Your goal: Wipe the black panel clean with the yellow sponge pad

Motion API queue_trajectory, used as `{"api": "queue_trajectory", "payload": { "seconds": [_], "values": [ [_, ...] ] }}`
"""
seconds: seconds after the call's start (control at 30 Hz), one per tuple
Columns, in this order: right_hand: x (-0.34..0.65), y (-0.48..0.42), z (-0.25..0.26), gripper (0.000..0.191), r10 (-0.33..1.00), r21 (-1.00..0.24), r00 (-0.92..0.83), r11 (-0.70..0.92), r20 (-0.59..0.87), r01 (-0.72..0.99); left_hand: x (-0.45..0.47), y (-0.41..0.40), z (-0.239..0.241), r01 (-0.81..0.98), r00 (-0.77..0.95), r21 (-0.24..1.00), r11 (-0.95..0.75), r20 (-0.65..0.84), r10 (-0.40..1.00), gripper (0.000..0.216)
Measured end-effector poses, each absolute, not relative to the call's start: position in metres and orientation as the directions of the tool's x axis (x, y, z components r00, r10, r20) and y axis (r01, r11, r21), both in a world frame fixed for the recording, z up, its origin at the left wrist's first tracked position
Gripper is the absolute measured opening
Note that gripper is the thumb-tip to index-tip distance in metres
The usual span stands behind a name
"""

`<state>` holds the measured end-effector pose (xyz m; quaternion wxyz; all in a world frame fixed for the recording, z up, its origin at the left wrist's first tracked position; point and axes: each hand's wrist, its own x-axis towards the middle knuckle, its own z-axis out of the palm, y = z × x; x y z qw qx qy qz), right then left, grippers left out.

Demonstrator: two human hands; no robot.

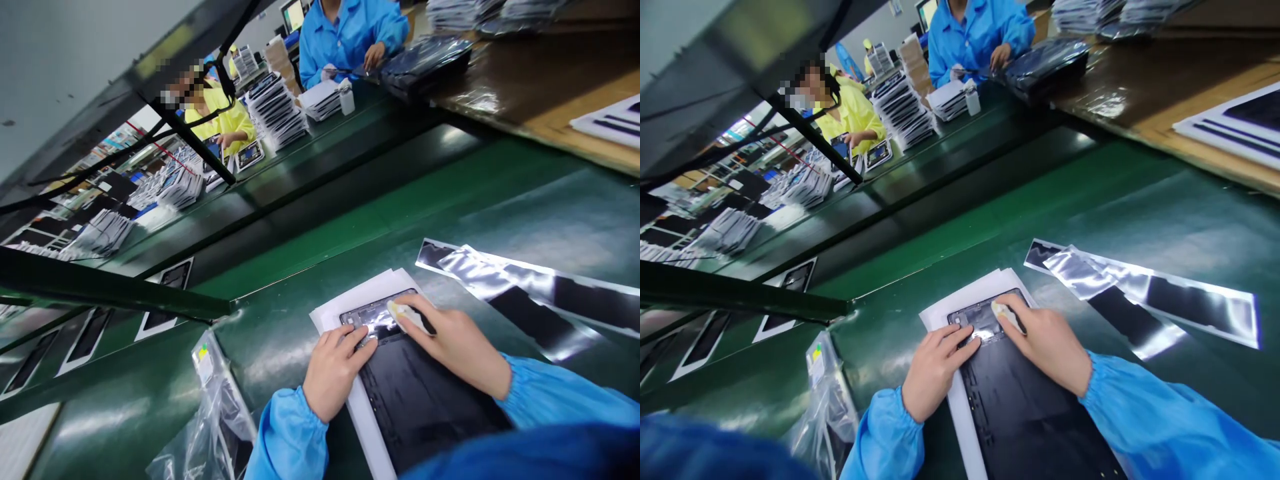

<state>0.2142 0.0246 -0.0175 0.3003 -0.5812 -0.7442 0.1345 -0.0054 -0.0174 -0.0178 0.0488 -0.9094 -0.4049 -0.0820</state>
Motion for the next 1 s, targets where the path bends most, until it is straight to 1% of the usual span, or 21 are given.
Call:
{"api": "queue_trajectory", "payload": {
  "seconds": [0.07,0.23,0.37,0.43,0.53,0.6,0.67,0.77,0.87,0.93,1.0],
  "values": [
    [0.214,0.023,-0.019,0.022,0.948,-0.567,-0.149,0.29,0.283,0.771,-0.004,-0.017,-0.017,0.746,0.656,-0.021,-0.666,0.198,0.729,0.028],
    [0.221,0.019,-0.019,0.025,0.961,-0.63,-0.095,0.243,0.26,0.738,0.001,-0.016,-0.016,0.749,0.652,-0.022,-0.662,0.199,0.732,0.026],
    [0.225,0.015,-0.014,0.023,0.977,-0.711,-0.07,0.195,0.202,0.676,0.007,-0.011,-0.012,0.74,0.669,-0.059,-0.67,0.162,0.725,0.023],
    [0.231,0.015,-0.011,0.024,0.987,-0.77,0.003,0.122,0.16,0.627,0.014,-0.008,-0.009,0.742,0.67,-0.092,-0.664,0.146,0.728,0.023],
    [0.241,0.016,-0.011,0.028,0.984,-0.868,0.163,-0.015,0.076,0.497,0.033,-0.004,-0.006,0.749,0.662,-0.148,-0.646,0.15,0.734,0.026],
    [0.246,0.019,-0.015,0.03,0.967,-0.916,0.253,-0.088,0.016,0.392,0.05,-0.003,-0.004,0.721,0.693,-0.169,-0.672,0.154,0.704,0.027],
    [0.248,0.021,-0.021,0.033,0.953,-0.945,0.299,-0.135,-0.042,0.299,0.065,-0.004,-0.003,0.682,0.731,-0.178,-0.709,0.156,0.664,0.025],
    [0.248,0.023,-0.028,0.036,0.947,-0.965,0.303,-0.173,-0.108,0.195,0.076,-0.004,-0.002,0.675,0.738,-0.179,-0.715,0.156,0.657,0.024],
    [0.247,0.023,-0.028,0.033,0.96,-0.976,0.247,-0.168,-0.131,0.139,0.074,0.003,-0.004,0.722,0.692,-0.17,-0.671,0.178,0.699,0.023],
    [0.247,0.021,-0.024,0.028,0.973,-0.979,0.196,-0.153,-0.124,0.138,0.069,0.013,-0.006,0.765,0.644,-0.167,-0.622,0.203,0.737,0.019],
    [0.247,0.02,-0.02,0.026,0.981,-0.977,0.158,-0.141,-0.116,0.16,0.065,0.025,-0.009,0.828,0.561,-0.147,-0.541,0.225,0.797,0.015]
  ]
}}
